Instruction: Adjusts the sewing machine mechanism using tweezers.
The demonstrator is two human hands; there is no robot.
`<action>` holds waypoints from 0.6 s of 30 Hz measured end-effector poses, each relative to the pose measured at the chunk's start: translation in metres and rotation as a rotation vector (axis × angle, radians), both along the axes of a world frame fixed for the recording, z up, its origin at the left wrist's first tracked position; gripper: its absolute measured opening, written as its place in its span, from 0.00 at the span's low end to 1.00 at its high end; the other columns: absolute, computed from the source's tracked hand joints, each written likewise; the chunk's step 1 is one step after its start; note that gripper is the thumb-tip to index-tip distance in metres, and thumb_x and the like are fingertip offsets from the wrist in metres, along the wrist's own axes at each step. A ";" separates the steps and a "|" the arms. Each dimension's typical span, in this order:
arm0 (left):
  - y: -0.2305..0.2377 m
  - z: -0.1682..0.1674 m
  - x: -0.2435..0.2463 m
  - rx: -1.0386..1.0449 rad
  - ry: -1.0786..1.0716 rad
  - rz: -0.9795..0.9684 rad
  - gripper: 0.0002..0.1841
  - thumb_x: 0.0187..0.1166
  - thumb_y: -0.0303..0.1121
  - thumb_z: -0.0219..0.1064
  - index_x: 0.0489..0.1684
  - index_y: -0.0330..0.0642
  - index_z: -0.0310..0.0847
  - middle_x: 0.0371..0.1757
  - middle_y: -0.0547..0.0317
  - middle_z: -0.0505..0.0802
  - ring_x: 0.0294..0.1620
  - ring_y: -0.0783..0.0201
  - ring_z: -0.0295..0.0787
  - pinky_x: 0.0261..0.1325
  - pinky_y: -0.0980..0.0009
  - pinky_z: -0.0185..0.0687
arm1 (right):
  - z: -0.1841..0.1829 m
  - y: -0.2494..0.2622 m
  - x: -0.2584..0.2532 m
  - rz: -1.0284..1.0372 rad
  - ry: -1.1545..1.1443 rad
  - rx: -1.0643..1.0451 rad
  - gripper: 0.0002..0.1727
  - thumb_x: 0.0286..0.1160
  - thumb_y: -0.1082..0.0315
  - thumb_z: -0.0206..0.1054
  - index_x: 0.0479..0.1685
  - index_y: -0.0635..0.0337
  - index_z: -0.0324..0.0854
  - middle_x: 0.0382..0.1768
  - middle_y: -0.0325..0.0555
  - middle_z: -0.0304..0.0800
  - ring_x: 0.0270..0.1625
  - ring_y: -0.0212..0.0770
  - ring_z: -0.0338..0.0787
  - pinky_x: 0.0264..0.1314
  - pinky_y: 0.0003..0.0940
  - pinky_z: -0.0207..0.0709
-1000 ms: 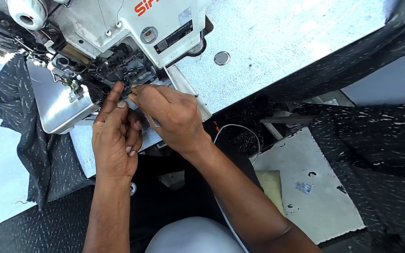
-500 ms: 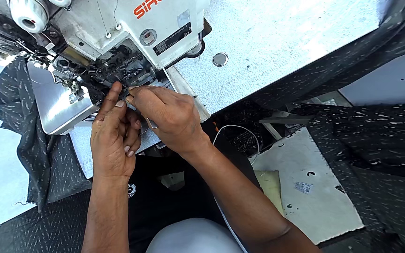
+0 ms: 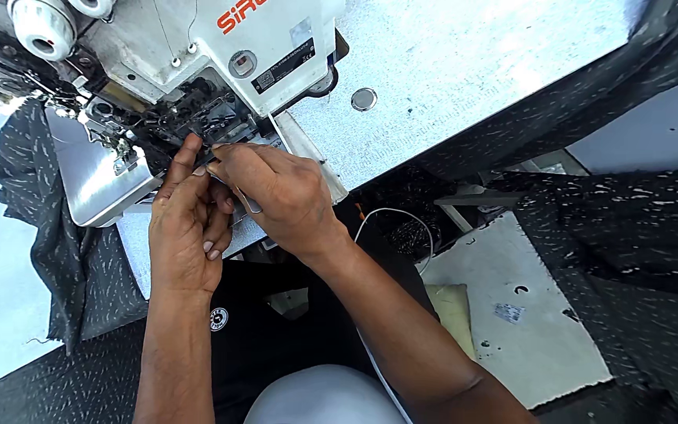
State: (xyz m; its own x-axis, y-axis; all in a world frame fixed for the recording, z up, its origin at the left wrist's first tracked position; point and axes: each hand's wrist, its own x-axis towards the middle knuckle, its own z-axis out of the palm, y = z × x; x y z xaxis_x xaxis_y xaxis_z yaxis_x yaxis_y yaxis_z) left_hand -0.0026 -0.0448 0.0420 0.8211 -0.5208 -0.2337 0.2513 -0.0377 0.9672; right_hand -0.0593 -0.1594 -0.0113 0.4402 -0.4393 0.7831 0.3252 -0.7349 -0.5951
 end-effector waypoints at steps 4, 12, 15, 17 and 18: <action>0.000 -0.001 0.000 -0.005 -0.004 0.001 0.22 0.95 0.34 0.42 0.85 0.55 0.67 0.26 0.65 0.80 0.05 0.78 0.55 0.03 0.85 0.50 | -0.002 0.000 -0.001 0.010 -0.027 0.017 0.02 0.77 0.75 0.73 0.39 0.65 0.90 0.42 0.54 0.98 0.47 0.45 0.99 0.47 0.35 0.92; 0.001 -0.002 -0.001 -0.007 -0.024 -0.002 0.23 0.94 0.33 0.43 0.85 0.57 0.67 0.27 0.66 0.79 0.05 0.78 0.56 0.03 0.85 0.50 | -0.003 -0.001 -0.002 0.017 -0.060 0.059 0.02 0.74 0.76 0.75 0.37 0.67 0.90 0.42 0.55 0.98 0.46 0.45 0.99 0.48 0.34 0.92; 0.000 -0.003 -0.003 -0.014 -0.031 0.015 0.22 0.94 0.33 0.44 0.83 0.56 0.69 0.29 0.65 0.81 0.05 0.78 0.56 0.03 0.85 0.50 | -0.004 -0.001 -0.003 0.025 -0.078 0.067 0.02 0.73 0.76 0.76 0.35 0.67 0.89 0.42 0.56 0.98 0.49 0.46 0.99 0.51 0.36 0.93; 0.001 -0.005 -0.005 -0.019 -0.045 0.028 0.21 0.94 0.33 0.45 0.82 0.56 0.71 0.31 0.64 0.82 0.06 0.78 0.56 0.04 0.85 0.50 | -0.003 -0.002 -0.004 0.037 -0.097 0.081 0.02 0.70 0.78 0.77 0.34 0.67 0.89 0.42 0.57 0.98 0.50 0.47 0.99 0.53 0.36 0.93; 0.001 -0.005 -0.007 -0.025 -0.056 0.043 0.21 0.94 0.32 0.46 0.80 0.55 0.72 0.30 0.64 0.81 0.06 0.78 0.57 0.04 0.85 0.51 | -0.004 -0.003 -0.004 0.041 -0.102 0.089 0.03 0.69 0.78 0.78 0.34 0.67 0.89 0.41 0.57 0.98 0.49 0.47 0.99 0.52 0.36 0.93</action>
State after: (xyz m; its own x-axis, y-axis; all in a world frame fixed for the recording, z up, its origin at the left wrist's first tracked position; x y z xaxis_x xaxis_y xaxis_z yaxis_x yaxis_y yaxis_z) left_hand -0.0099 -0.0438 0.0367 0.8540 -0.4902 -0.1742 0.1979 -0.0036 0.9802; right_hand -0.0635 -0.1622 -0.0148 0.3793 -0.4920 0.7836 0.4163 -0.6656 -0.6194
